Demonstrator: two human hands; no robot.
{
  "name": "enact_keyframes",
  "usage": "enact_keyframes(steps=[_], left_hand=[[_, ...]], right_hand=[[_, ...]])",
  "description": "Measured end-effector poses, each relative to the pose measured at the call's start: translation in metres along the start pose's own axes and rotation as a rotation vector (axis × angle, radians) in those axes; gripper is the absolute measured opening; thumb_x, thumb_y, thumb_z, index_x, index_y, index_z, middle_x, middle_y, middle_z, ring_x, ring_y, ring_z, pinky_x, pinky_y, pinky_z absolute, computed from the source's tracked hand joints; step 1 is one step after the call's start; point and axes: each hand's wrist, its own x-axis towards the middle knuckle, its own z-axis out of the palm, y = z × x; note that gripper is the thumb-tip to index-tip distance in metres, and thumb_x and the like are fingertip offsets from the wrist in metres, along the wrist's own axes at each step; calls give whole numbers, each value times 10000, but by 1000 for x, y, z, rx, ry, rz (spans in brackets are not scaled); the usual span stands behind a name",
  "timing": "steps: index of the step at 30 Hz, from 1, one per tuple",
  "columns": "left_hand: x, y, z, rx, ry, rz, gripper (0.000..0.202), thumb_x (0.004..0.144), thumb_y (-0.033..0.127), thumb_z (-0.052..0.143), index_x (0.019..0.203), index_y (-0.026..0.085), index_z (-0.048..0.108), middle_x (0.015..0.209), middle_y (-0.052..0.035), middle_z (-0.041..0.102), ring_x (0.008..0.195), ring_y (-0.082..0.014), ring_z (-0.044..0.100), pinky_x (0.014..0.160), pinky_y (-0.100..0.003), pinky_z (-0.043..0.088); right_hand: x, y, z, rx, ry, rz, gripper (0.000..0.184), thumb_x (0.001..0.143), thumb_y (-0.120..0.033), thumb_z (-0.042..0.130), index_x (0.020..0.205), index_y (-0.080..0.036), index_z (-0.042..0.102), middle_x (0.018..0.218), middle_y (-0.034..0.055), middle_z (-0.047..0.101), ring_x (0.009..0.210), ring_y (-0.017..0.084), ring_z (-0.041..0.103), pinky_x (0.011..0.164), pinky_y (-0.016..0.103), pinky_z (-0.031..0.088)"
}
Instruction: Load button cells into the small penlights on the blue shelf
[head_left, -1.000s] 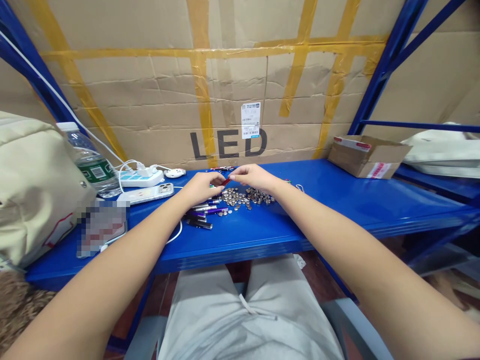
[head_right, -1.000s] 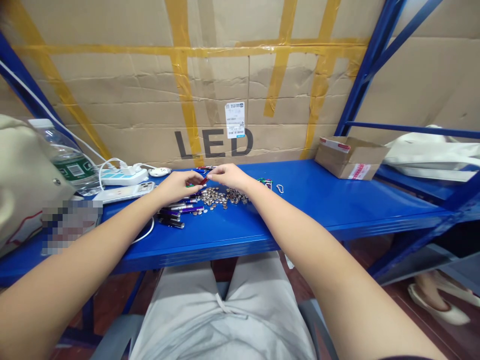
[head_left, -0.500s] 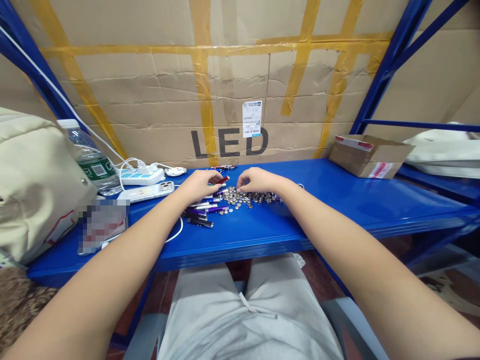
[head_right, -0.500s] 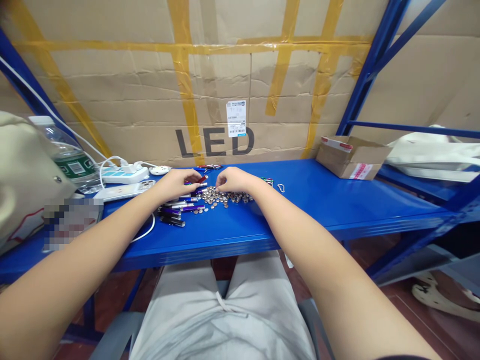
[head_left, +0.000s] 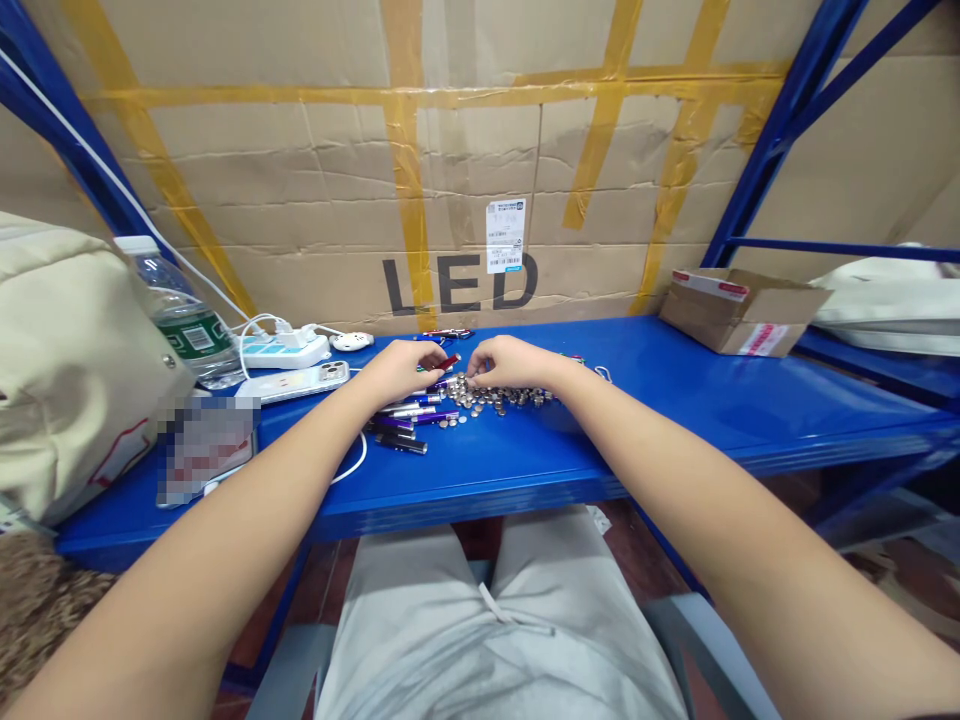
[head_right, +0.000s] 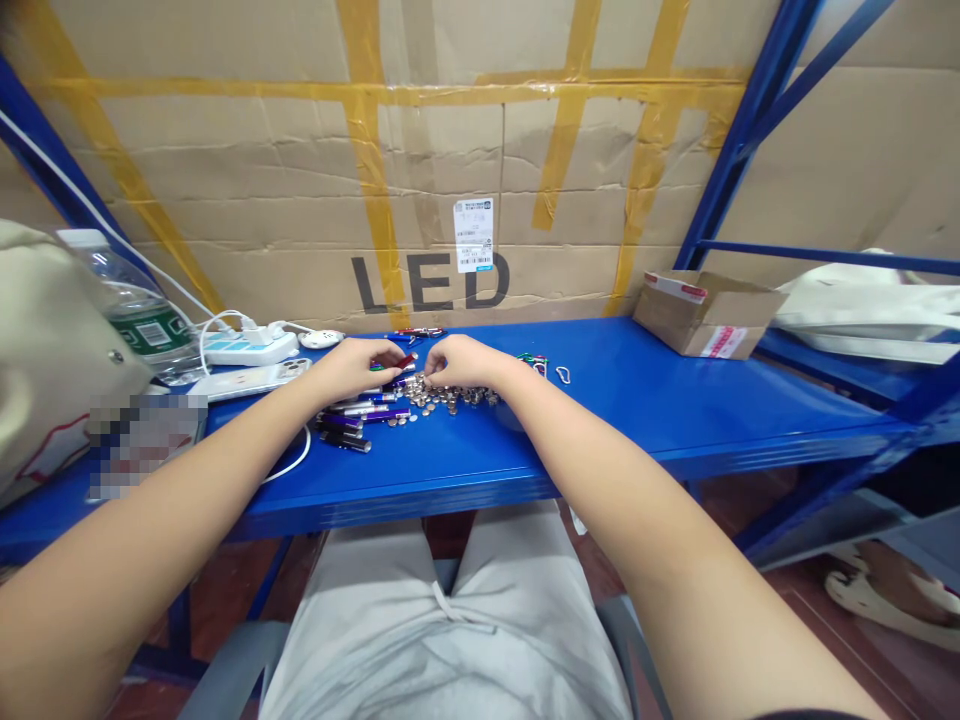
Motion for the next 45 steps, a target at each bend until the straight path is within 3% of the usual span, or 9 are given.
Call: enact_keyframes(steps=[4, 9, 17, 21, 26, 28, 42, 45], left_hand=[[0, 2, 1, -63, -14, -9, 182, 776, 240, 599, 934, 199, 679, 950, -34, 729, 873, -192, 661, 802, -305, 504], [-1, 4, 2, -191, 5, -9, 190, 776, 233, 612, 952, 194, 675, 940, -31, 729, 871, -180, 669, 822, -310, 514], [0, 1, 5, -294, 17, -24, 207, 772, 265, 620, 957, 188, 672, 946, -49, 725, 879, -197, 673, 837, -354, 526], [0, 1, 3, -266, 27, -48, 227, 772, 287, 621, 967, 180, 669, 964, -57, 720, 872, -197, 668, 835, -356, 525], [-2, 4, 0, -186, 5, -68, 244, 777, 298, 609, 980, 177, 672, 993, -59, 715, 889, -200, 661, 842, -351, 516], [-2, 5, -1, -172, -2, -66, 244, 779, 302, 607, 979, 180, 674, 997, -54, 715, 901, -203, 659, 849, -351, 513], [-3, 9, -3, -139, -27, -53, 216, 782, 256, 602, 972, 186, 674, 992, -37, 722, 917, -186, 657, 859, -322, 509], [-3, 9, -2, -150, -23, -58, 213, 782, 248, 603, 970, 180, 674, 987, -39, 724, 914, -184, 659, 858, -321, 507]], right_hand=[[2, -3, -4, 34, 251, -20, 175, 734, -275, 634, 843, -163, 713, 798, 39, 666, 692, 135, 544, 621, 265, 407], [4, -3, -4, 120, 327, -83, 164, 740, -237, 639, 861, -157, 715, 775, 27, 637, 663, 117, 508, 620, 265, 395], [4, 3, -6, 179, 285, -99, 263, 739, -320, 649, 931, -149, 707, 755, 19, 616, 658, 118, 507, 617, 275, 395], [-3, 12, -21, 108, 283, -11, 303, 739, -346, 654, 972, -159, 705, 817, 41, 663, 706, 137, 551, 644, 283, 421], [-14, 23, -34, -89, -63, 152, 179, 712, -313, 664, 842, -212, 733, 821, 15, 716, 723, 157, 613, 640, 279, 442], [-16, 25, -34, -136, -113, 189, 177, 707, -331, 672, 837, -229, 736, 839, 7, 725, 729, 164, 626, 633, 280, 446], [-3, 25, -17, -289, -83, 235, 112, 728, -221, 650, 798, -215, 736, 836, 42, 729, 715, 189, 630, 614, 293, 438], [-1, 26, -16, -296, 10, 173, 80, 740, -191, 643, 755, -190, 722, 813, 63, 723, 723, 196, 623, 646, 309, 436]])
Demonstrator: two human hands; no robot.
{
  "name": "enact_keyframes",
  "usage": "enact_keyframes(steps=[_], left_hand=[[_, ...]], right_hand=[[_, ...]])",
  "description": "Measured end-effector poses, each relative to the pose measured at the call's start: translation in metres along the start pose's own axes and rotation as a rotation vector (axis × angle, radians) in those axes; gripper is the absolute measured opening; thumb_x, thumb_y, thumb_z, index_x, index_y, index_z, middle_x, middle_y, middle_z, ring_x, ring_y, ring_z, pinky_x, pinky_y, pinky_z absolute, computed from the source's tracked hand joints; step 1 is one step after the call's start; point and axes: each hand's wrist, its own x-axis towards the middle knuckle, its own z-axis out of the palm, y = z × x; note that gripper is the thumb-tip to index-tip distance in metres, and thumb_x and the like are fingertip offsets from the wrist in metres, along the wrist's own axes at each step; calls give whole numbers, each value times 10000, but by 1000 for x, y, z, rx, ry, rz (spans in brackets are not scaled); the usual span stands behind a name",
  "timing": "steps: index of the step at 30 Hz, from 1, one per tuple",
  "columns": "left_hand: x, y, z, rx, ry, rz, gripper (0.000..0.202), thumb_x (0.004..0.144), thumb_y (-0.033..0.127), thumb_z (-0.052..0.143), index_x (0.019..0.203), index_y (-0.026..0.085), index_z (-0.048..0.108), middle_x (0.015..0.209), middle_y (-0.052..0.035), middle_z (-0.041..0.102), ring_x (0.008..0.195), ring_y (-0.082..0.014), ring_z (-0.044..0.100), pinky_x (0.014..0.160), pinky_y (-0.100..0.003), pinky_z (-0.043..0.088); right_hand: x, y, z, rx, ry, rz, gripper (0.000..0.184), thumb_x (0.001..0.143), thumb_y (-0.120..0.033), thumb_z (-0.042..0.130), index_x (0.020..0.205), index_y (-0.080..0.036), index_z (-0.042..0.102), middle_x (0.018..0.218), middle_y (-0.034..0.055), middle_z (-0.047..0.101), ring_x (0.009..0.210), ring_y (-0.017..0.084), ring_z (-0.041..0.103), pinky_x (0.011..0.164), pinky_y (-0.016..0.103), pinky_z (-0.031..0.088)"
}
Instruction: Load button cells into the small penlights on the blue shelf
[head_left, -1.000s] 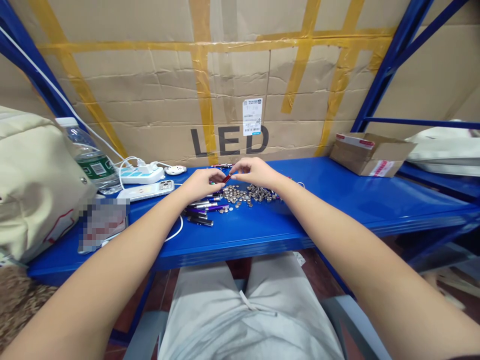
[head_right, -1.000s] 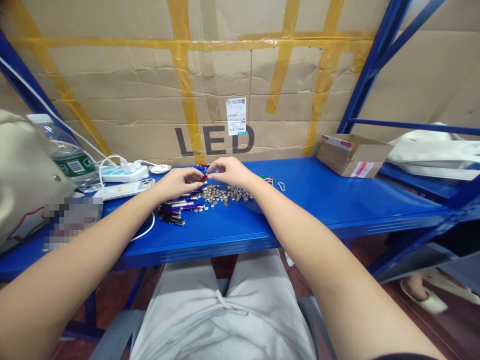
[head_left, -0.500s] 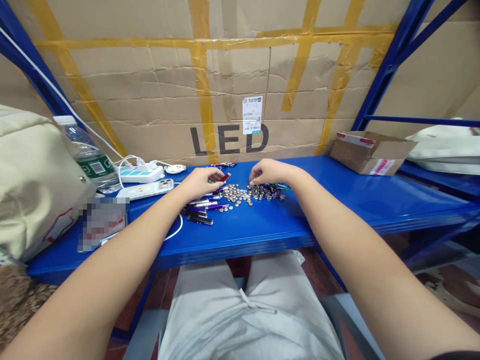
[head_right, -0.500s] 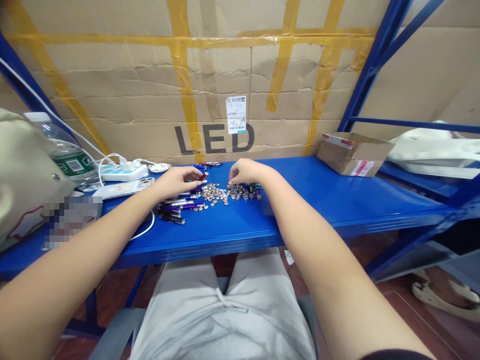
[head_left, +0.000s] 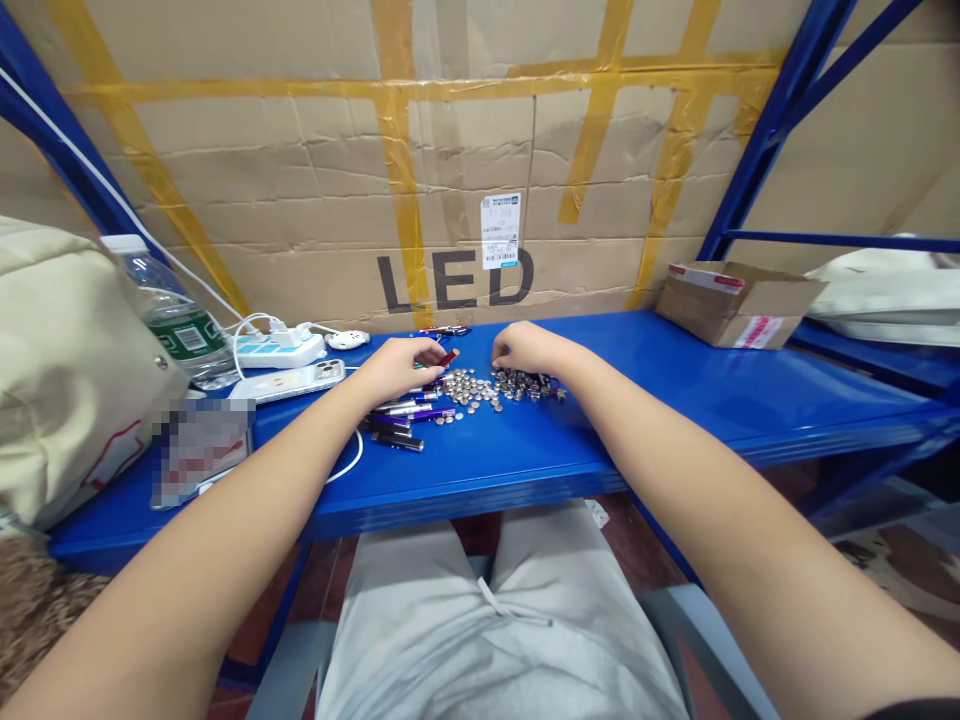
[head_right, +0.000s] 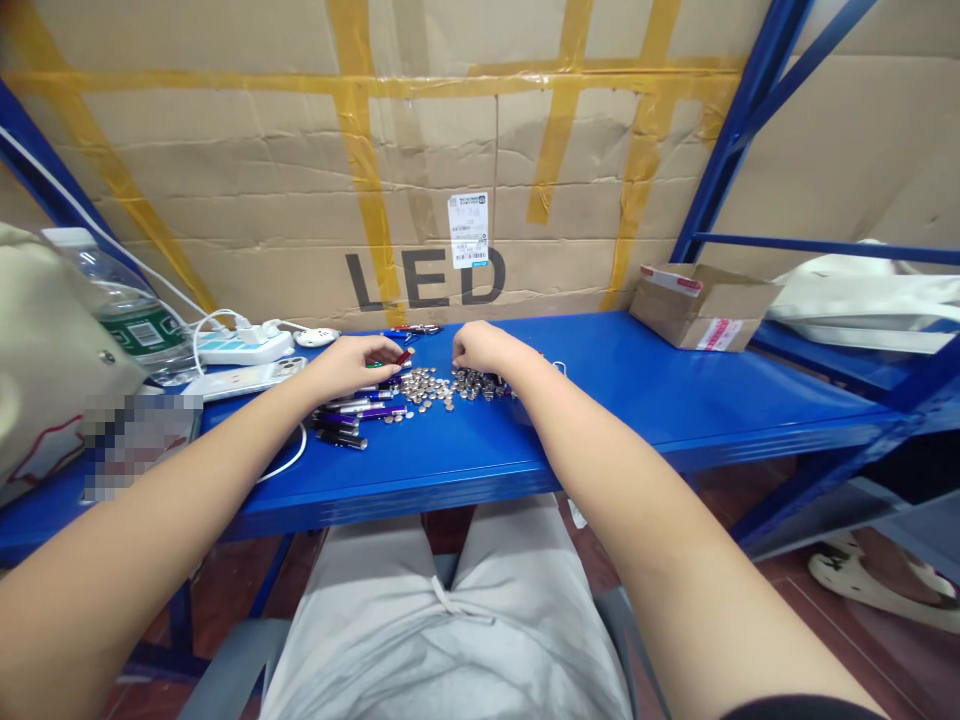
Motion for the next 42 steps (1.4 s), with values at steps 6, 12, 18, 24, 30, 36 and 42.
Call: enact_keyframes(steps=[6, 12, 18, 24, 30, 36, 42], left_hand=[[1, -4, 2, -32, 11, 31, 220, 785, 265, 603, 977, 185, 675, 975, -42, 724, 894, -187, 663, 833, -328, 510], [2, -6, 7, -158, 18, 51, 242, 767, 257, 614, 990, 183, 670, 944, -45, 717, 866, -186, 664, 820, -329, 513], [2, -3, 9, -179, 6, 41, 328, 809, 271, 571, 1116, 181, 644, 999, -56, 704, 846, -188, 642, 778, -331, 504], [4, 5, 10, 158, 202, 106, 285, 860, 223, 522, 1105, 186, 665, 992, -69, 681, 928, -211, 606, 863, -346, 459], [6, 13, 15, 441, 265, 205, 331, 921, 220, 406, 1114, 120, 656, 907, -129, 621, 895, -246, 573, 825, -373, 455], [8, 14, 11, 183, 204, 68, 261, 848, 246, 541, 1077, 177, 644, 1018, -68, 676, 896, -202, 614, 839, -328, 459], [6, 6, 8, -12, 81, 6, 315, 827, 309, 567, 1108, 184, 635, 1066, -59, 692, 918, -202, 625, 846, -342, 473]], right_hand=[[1, -10, 0, 407, 284, -112, 178, 795, -342, 627, 789, -169, 670, 790, 50, 687, 729, 161, 601, 657, 292, 439], [2, -27, 7, 547, 316, -168, 205, 803, -357, 595, 768, -157, 626, 718, 14, 606, 666, 131, 515, 626, 286, 395], [2, -30, 7, 537, 351, -114, 180, 790, -315, 601, 702, -159, 587, 700, 11, 584, 659, 131, 494, 613, 281, 375], [3, -40, 8, 581, 430, 32, 201, 811, -302, 588, 663, -169, 561, 668, 9, 572, 631, 128, 484, 630, 290, 384], [5, -46, 11, 751, 303, 210, 332, 885, -319, 493, 578, -195, 468, 572, 6, 509, 553, 123, 461, 591, 297, 394], [3, -42, 4, 655, 345, 107, 179, 862, -269, 531, 705, -191, 499, 710, 35, 620, 652, 142, 551, 619, 288, 423], [-2, -42, 3, 497, 340, -26, 144, 846, -278, 549, 744, -181, 518, 763, 35, 628, 702, 149, 562, 616, 282, 410]])
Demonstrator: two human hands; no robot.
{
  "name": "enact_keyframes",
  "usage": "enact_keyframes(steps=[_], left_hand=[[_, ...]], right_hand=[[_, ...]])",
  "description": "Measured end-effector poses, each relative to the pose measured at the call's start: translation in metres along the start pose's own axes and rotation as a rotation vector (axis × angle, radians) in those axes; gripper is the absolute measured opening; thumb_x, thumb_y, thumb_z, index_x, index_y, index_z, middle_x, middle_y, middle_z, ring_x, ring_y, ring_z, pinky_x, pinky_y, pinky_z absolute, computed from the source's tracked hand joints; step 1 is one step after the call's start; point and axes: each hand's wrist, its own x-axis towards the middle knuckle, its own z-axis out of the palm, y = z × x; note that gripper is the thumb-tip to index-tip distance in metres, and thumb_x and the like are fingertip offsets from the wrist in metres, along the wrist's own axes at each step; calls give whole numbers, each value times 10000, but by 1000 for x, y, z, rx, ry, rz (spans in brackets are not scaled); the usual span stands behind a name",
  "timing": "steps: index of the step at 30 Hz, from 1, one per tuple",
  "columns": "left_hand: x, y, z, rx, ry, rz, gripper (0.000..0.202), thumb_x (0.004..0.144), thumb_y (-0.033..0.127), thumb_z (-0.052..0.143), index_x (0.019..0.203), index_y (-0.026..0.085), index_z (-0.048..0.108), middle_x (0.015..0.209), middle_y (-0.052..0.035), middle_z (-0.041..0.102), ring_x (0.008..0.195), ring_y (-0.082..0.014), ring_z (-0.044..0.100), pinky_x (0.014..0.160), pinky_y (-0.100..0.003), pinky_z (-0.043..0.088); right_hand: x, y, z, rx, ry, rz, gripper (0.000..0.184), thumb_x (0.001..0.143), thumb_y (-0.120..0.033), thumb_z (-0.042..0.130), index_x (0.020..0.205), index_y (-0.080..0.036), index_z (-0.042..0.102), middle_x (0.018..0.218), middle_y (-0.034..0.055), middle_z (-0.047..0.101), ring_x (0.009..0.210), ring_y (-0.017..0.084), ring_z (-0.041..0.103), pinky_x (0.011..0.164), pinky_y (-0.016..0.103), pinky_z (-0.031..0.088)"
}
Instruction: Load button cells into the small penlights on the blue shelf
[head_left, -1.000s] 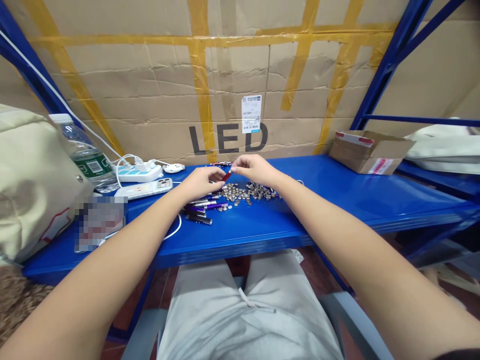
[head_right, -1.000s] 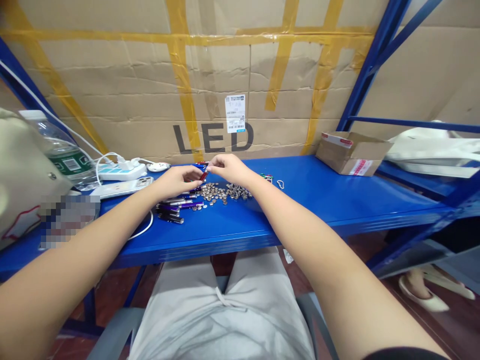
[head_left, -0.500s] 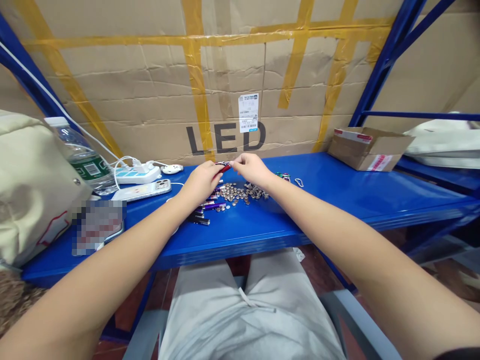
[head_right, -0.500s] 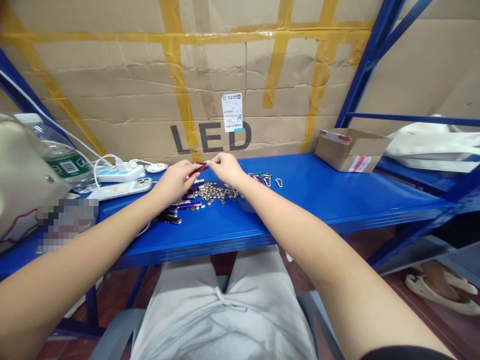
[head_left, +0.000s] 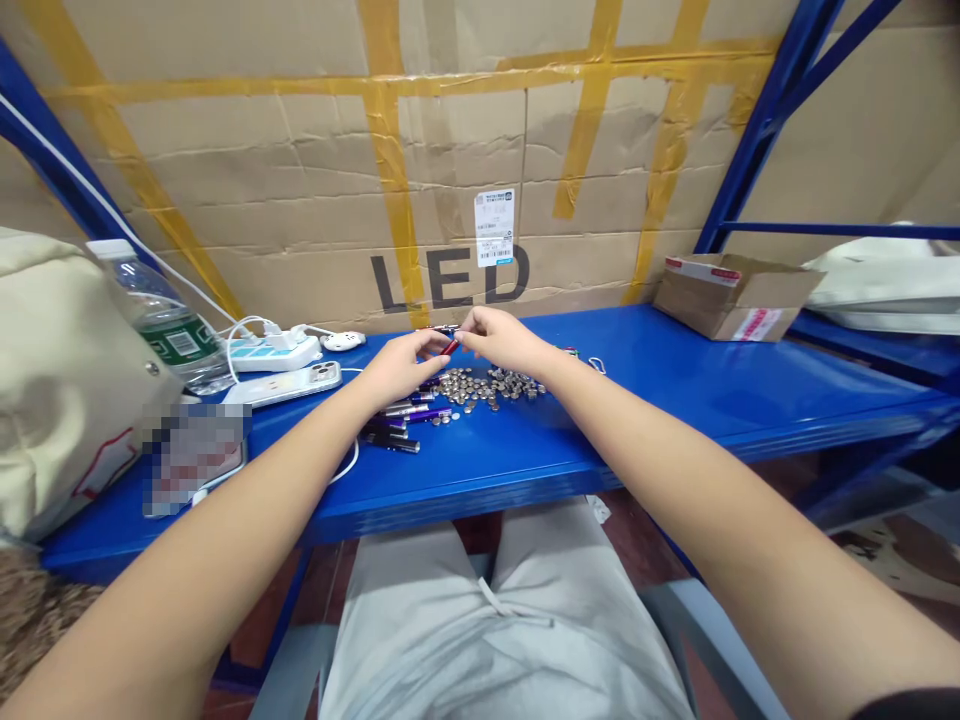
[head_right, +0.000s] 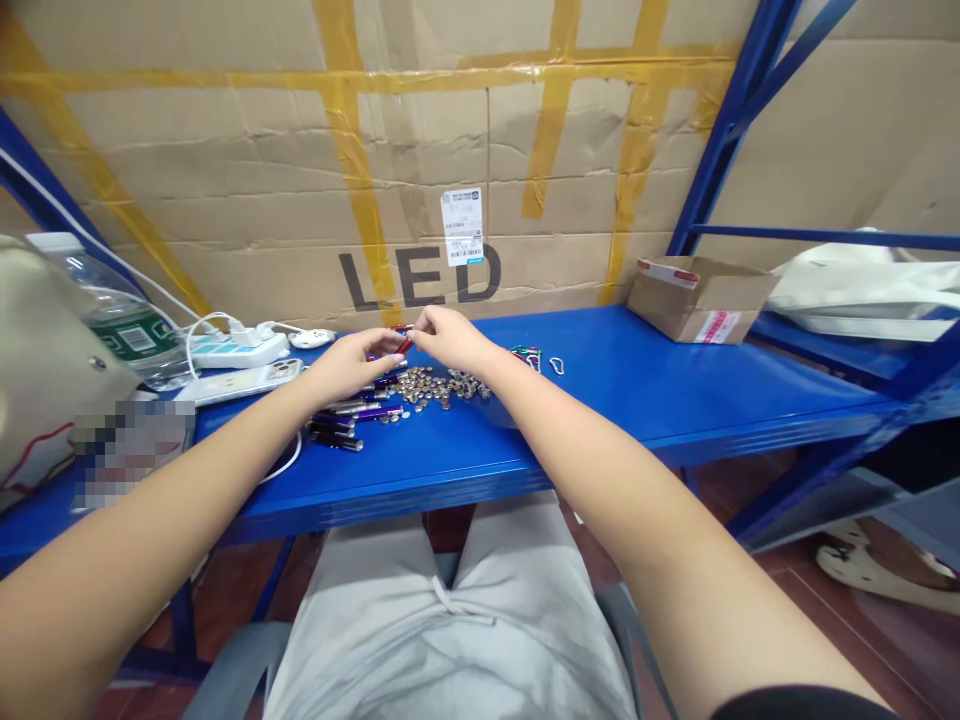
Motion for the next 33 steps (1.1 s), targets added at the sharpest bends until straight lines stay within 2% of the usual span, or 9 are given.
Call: enact_keyframes(steps=[4, 8, 13, 15, 20, 24, 28, 33], left_hand=[[2, -8, 2, -120, -57, 4, 363, 843, 391, 551, 1137, 201, 647, 1100, -59, 691, 956, -216, 626, 872, -368, 471], [2, -10, 0, -287, -94, -44, 388, 837, 415, 566, 1153, 205, 646, 1152, -59, 675, 1022, -209, 611, 917, -360, 456], [-2, -3, -6, -399, -170, -164, 426, 834, 460, 565, 1163, 201, 639, 1083, -72, 687, 876, -185, 637, 732, -312, 506], [-3, -3, -7, -393, -181, -172, 417, 829, 468, 572, 1148, 210, 647, 1068, -65, 693, 854, -179, 639, 710, -302, 506], [-3, -7, -7, -283, -154, -111, 438, 808, 501, 589, 1134, 219, 666, 1073, -45, 706, 916, -200, 635, 839, -347, 490], [-3, -6, -9, -208, -114, -39, 434, 833, 474, 564, 1163, 207, 658, 1138, -52, 688, 979, -222, 626, 915, -369, 464], [-4, -5, -10, 28, -4, 140, 325, 866, 391, 539, 1092, 212, 688, 1096, -55, 690, 1019, -218, 603, 942, -354, 441], [-5, -8, -9, 226, 53, 363, 309, 916, 319, 453, 1095, 205, 678, 1030, -84, 664, 956, -205, 594, 881, -348, 449]], right_hand=[[-1, 0, -1, 56, -40, -41, 71, 845, -234, 541, 847, -167, 563, 839, 51, 662, 746, 152, 595, 642, 282, 445], [-1, 4, -7, 52, -84, -146, 160, 840, -185, 542, 982, -160, 612, 934, 67, 690, 818, 157, 614, 715, 294, 480], [2, 9, -17, -153, -80, -375, 159, 848, -205, 568, 953, -183, 685, 968, 59, 700, 915, 173, 617, 839, 325, 456], [2, 8, -19, -246, -94, -426, 166, 864, -217, 557, 942, -194, 701, 965, 57, 699, 925, 179, 612, 860, 333, 443], [-1, 3, -21, -358, -133, -492, 204, 890, -238, 525, 961, -184, 709, 938, 68, 683, 876, 186, 600, 819, 327, 438], [-4, -2, -21, -402, -121, -471, 222, 901, -241, 501, 936, -160, 705, 911, 83, 664, 833, 188, 586, 769, 320, 423], [-5, -5, -16, -365, -137, -417, 230, 903, -234, 476, 875, -147, 687, 859, 76, 655, 813, 173, 564, 764, 306, 404], [-7, -1, -10, -93, -193, -125, 193, 862, -295, 534, 784, -155, 644, 702, 27, 629, 670, 140, 550, 656, 278, 400]])
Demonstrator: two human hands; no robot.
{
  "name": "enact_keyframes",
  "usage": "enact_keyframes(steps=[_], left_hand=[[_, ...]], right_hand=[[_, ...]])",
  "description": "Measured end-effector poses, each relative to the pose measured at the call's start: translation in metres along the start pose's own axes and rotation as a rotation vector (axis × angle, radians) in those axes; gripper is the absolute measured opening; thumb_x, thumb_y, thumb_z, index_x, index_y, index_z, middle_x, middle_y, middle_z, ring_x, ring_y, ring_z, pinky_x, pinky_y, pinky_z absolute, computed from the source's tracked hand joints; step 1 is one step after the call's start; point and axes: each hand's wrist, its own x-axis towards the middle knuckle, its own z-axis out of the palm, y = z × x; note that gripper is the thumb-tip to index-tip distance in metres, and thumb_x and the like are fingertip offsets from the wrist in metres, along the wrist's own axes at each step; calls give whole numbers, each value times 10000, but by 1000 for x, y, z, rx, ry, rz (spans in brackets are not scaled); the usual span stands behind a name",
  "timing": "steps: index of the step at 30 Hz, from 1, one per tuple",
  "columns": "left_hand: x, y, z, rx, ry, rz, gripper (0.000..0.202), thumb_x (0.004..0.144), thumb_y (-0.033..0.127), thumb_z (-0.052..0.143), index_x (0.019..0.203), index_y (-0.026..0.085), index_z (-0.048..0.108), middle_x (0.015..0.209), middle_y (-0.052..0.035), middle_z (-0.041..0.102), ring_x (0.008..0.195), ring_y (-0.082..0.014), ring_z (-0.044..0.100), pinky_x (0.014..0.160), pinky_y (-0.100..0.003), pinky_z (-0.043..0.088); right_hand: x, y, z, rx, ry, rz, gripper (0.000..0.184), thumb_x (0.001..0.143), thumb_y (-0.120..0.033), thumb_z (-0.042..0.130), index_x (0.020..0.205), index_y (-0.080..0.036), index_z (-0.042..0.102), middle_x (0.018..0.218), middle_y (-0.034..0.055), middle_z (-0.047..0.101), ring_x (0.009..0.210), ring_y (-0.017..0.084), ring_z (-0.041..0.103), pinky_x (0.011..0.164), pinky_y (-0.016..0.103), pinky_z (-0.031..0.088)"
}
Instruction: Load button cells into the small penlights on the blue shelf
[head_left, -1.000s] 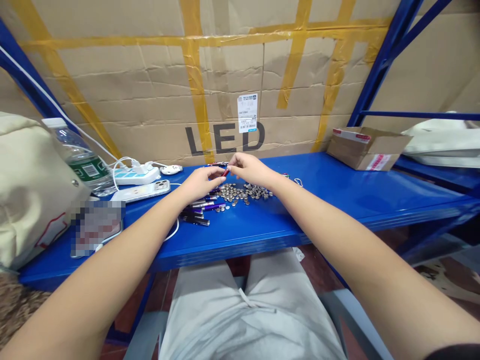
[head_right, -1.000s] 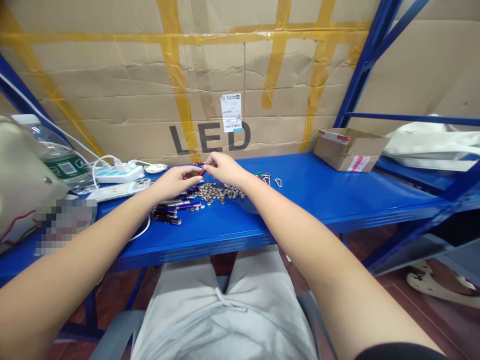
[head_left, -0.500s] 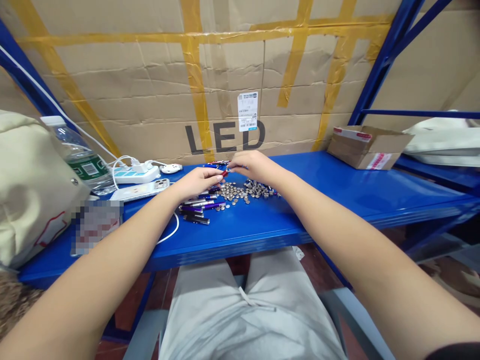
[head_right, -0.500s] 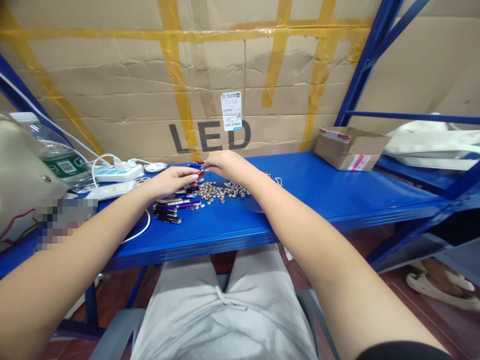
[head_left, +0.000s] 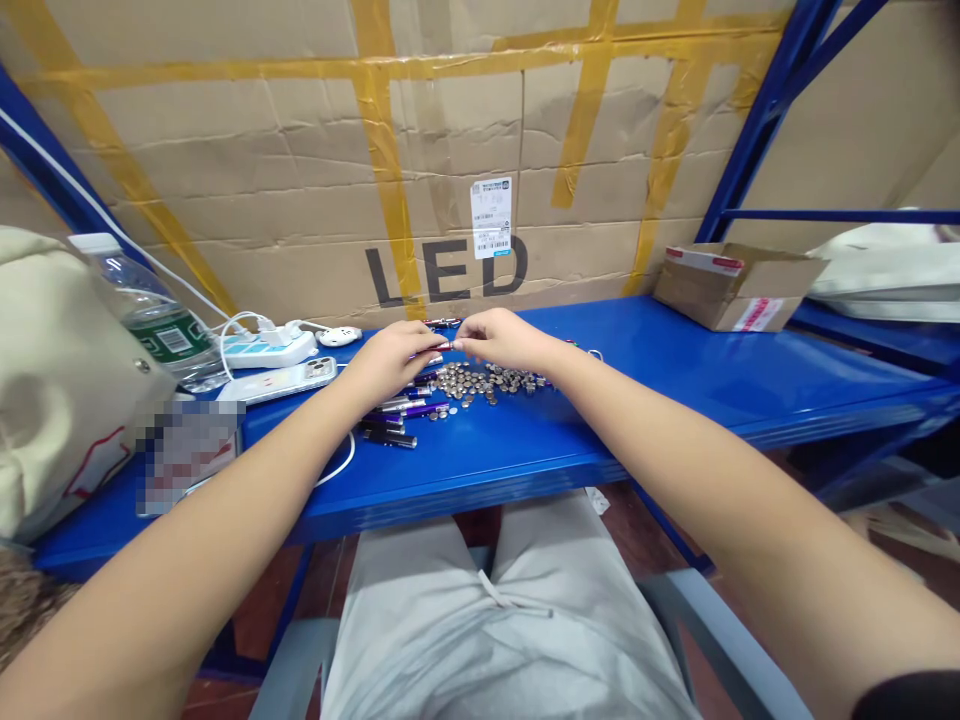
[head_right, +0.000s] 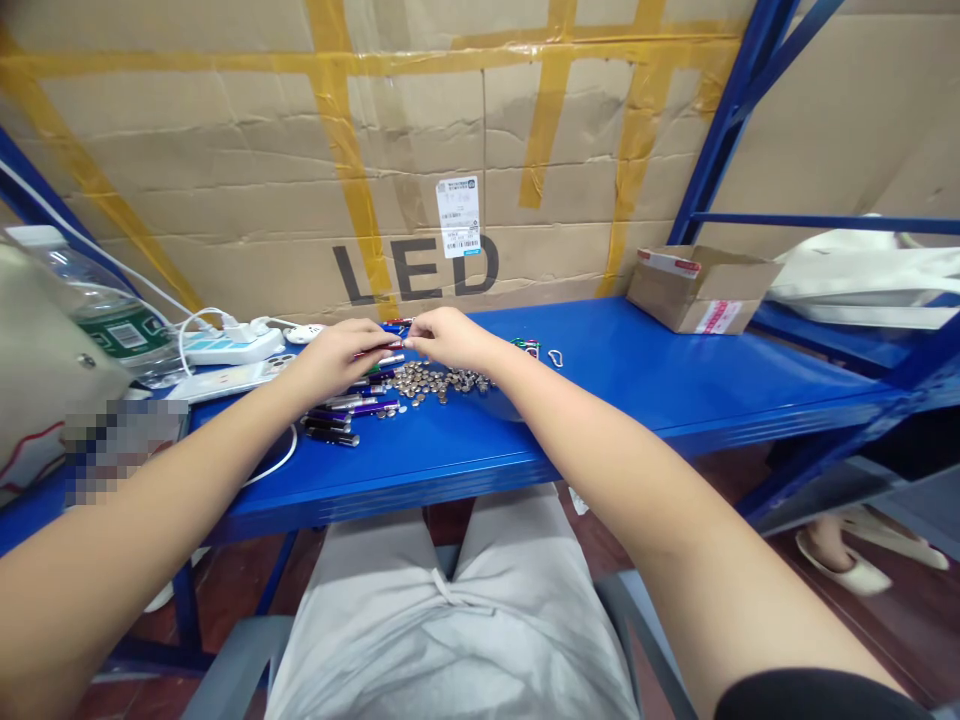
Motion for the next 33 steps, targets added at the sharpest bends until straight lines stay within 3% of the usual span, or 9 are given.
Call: enact_keyframes(steps=[4, 6, 9, 14, 17, 20, 24, 28, 33], left_hand=[[0, 2, -2, 179, 53, 34, 310, 933, 321, 436, 1106, 230, 677, 1032, -99, 668, 965, -226, 575, 879, -383, 423], [0, 4, -3, 230, 55, 12, 302, 934, 320, 443, 1097, 238, 684, 1030, -98, 674, 975, -232, 573, 883, -392, 413], [2, 5, -4, 140, 45, -18, 295, 918, 310, 475, 1098, 214, 688, 1015, -94, 679, 950, -220, 589, 870, -368, 433], [4, 4, -5, -192, 3, -237, 310, 852, 386, 573, 1085, 230, 705, 1052, -49, 707, 975, -220, 621, 904, -351, 457], [4, 4, -7, -312, -37, -325, 353, 830, 429, 596, 1099, 227, 703, 1092, -46, 708, 1013, -238, 625, 932, -371, 453], [3, 5, -8, -317, -6, -287, 343, 825, 408, 605, 1085, 210, 709, 1070, -52, 713, 993, -225, 631, 915, -353, 461], [2, 7, -5, -205, 125, -162, 284, 838, 362, 595, 1039, 207, 723, 956, -48, 712, 887, -186, 631, 829, -315, 478], [1, 9, -2, -35, 210, -70, 268, 873, 327, 560, 1056, 207, 716, 876, -54, 685, 802, -172, 616, 749, -305, 468], [1, 12, -4, 203, 224, -44, 261, 908, 308, 519, 1077, 240, 704, 960, -63, 696, 917, -212, 621, 805, -355, 429]], right_hand=[[-2, 2, 2, 343, -91, 150, 210, 867, -334, 551, 737, -171, 576, 656, 10, 604, 615, 120, 546, 605, 265, 415], [-2, 1, 2, 411, -112, 182, 229, 894, -325, 521, 715, -183, 532, 647, 4, 592, 595, 110, 528, 582, 256, 407], [0, -1, 1, 224, -67, 141, 245, 915, -325, 491, 711, -189, 496, 657, 5, 588, 593, 113, 516, 586, 255, 390], [5, -1, -4, -244, 48, -149, 238, 933, -299, 449, 758, -174, 549, 787, 49, 604, 746, 158, 524, 684, 275, 361], [5, -1, -5, -340, 39, -217, 236, 941, -300, 435, 820, -161, 583, 845, 71, 604, 796, 174, 523, 714, 283, 352], [5, -2, -2, -370, 57, -227, 246, 949, -271, 414, 788, -166, 567, 811, 58, 585, 766, 162, 497, 703, 277, 337], [5, -2, 6, -248, 140, -199, 291, 958, -286, 390, 726, -178, 527, 746, 28, 564, 712, 140, 472, 684, 266, 329], [4, -7, 10, -14, 171, -64, 340, 955, -309, 389, 672, -170, 517, 697, 13, 563, 678, 126, 482, 668, 260, 342], [5, -12, 12, 301, 107, 106, 362, 952, -321, 372, 659, -169, 519, 608, -18, 501, 550, 95, 442, 585, 242, 353]])
